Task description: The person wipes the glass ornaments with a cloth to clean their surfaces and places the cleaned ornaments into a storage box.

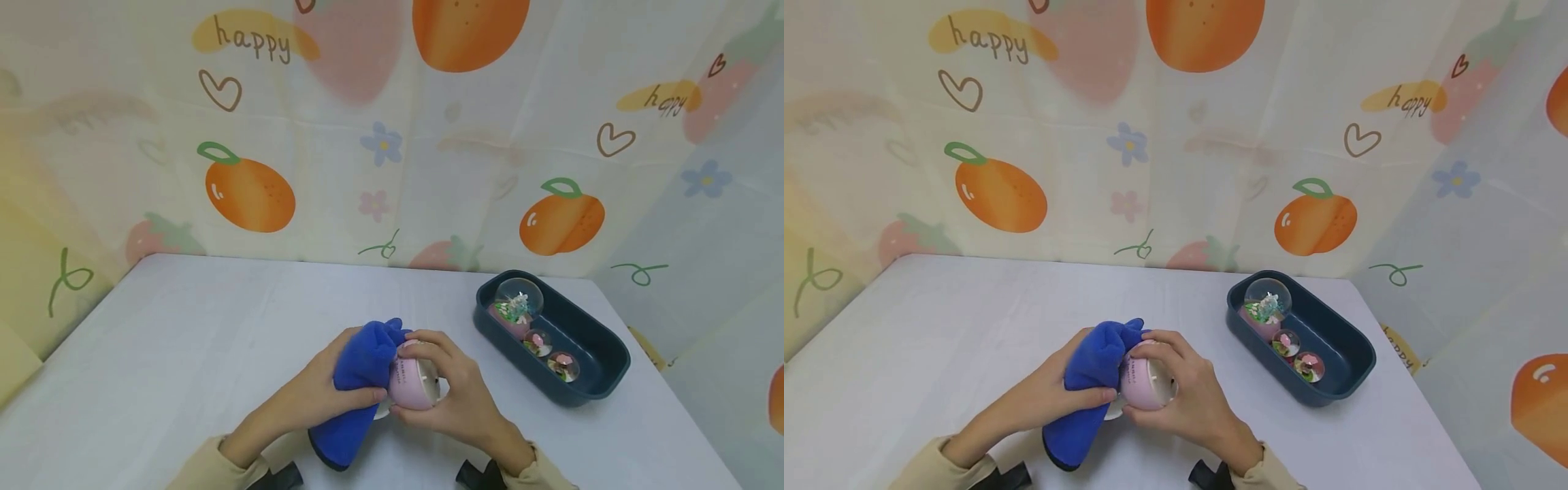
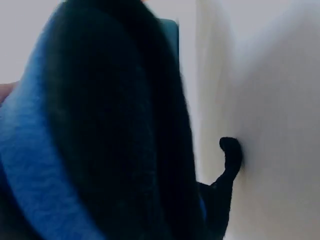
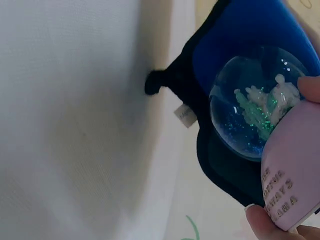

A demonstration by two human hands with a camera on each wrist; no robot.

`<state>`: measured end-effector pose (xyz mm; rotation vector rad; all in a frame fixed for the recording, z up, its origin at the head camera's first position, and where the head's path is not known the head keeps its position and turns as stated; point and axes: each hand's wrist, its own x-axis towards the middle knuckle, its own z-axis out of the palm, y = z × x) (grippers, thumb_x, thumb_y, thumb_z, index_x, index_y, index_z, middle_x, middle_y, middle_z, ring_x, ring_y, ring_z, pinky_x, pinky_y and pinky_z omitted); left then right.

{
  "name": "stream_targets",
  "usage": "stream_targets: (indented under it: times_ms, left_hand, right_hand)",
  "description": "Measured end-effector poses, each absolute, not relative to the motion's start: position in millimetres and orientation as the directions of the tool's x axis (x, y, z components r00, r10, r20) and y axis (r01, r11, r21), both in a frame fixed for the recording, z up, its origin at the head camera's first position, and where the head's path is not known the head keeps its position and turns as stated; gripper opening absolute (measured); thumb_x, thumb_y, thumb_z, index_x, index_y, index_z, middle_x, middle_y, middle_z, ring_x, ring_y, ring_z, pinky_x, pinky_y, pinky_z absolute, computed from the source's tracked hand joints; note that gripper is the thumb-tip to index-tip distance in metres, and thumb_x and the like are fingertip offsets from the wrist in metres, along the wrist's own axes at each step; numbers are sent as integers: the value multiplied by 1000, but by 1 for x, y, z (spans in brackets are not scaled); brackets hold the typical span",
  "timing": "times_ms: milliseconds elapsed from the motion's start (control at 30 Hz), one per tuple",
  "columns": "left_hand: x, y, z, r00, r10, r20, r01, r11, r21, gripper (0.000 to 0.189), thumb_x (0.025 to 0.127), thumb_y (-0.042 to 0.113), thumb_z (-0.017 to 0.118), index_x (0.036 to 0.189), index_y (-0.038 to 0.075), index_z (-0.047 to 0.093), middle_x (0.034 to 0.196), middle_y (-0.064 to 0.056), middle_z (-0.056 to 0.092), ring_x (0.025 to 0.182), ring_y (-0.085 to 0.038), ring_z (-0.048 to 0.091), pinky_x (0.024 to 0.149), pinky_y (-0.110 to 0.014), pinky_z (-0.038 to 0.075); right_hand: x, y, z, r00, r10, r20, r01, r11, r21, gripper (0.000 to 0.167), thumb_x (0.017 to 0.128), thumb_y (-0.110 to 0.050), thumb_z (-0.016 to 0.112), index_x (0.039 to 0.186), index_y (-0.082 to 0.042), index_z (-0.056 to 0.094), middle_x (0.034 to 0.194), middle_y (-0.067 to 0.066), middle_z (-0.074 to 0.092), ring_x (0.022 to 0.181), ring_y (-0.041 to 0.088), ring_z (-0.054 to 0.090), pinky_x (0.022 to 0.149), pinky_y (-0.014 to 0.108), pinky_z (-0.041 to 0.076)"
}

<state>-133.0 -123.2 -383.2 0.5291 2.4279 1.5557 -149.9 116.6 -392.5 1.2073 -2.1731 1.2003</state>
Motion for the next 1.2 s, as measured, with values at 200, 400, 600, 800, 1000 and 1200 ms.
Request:
stream_targets:
  times_ms: [200,400,600,800,1000,1200]
  left_hand:
    - [-132,-126,-380,-893,449,36,234,393,889,73,89,37,69,148,25,28,143,-10,50,124,-33,54,94,-60,49]
    - [-135,-127,-382,-894,446,39,222,365,904,67,86,37,74,142,24,40,133,-8,60,115,-29,61,88,-53,54]
    - [-138,-131,-385,-915,382,128,247,282,927,49,93,28,67,137,14,51,123,-14,67,103,-25,69,80,-42,59]
    - [-140,-135,-383,-902,423,82,187,213,959,53,95,30,63,142,9,47,126,-18,64,106,-28,67,83,-44,58]
    - [-140,-139,-380,-840,543,-9,81,143,986,77,94,41,60,154,9,24,145,-22,48,125,-36,55,95,-56,51]
    - [-141,-138,-384,-834,550,41,110,93,990,82,92,38,65,154,7,22,144,-24,46,124,-36,55,95,-56,51]
  right_hand:
    - [-150,120,-392,-610,-469,639,-790,293,-539,70,63,-15,94,124,-17,59,129,8,58,114,22,60,68,26,58]
    - [-150,121,-391,-548,-508,664,-833,260,-488,71,62,-14,94,124,-15,58,131,10,57,112,24,62,70,26,58]
    - [-147,122,-389,-524,-525,671,-846,227,-483,68,65,-20,93,123,-15,58,132,11,57,108,20,62,71,23,58]
    - [-147,123,-387,-475,-537,697,-875,204,-439,68,63,-21,94,121,-16,59,132,12,57,112,22,62,82,31,59]
    - [-152,123,-388,-407,-496,767,-908,126,-400,68,63,-19,94,120,-11,59,131,17,56,115,23,59,86,30,57]
    - [-154,123,-386,-413,-498,762,-901,104,-421,68,64,-16,93,122,-9,57,132,20,54,116,23,56,85,31,57]
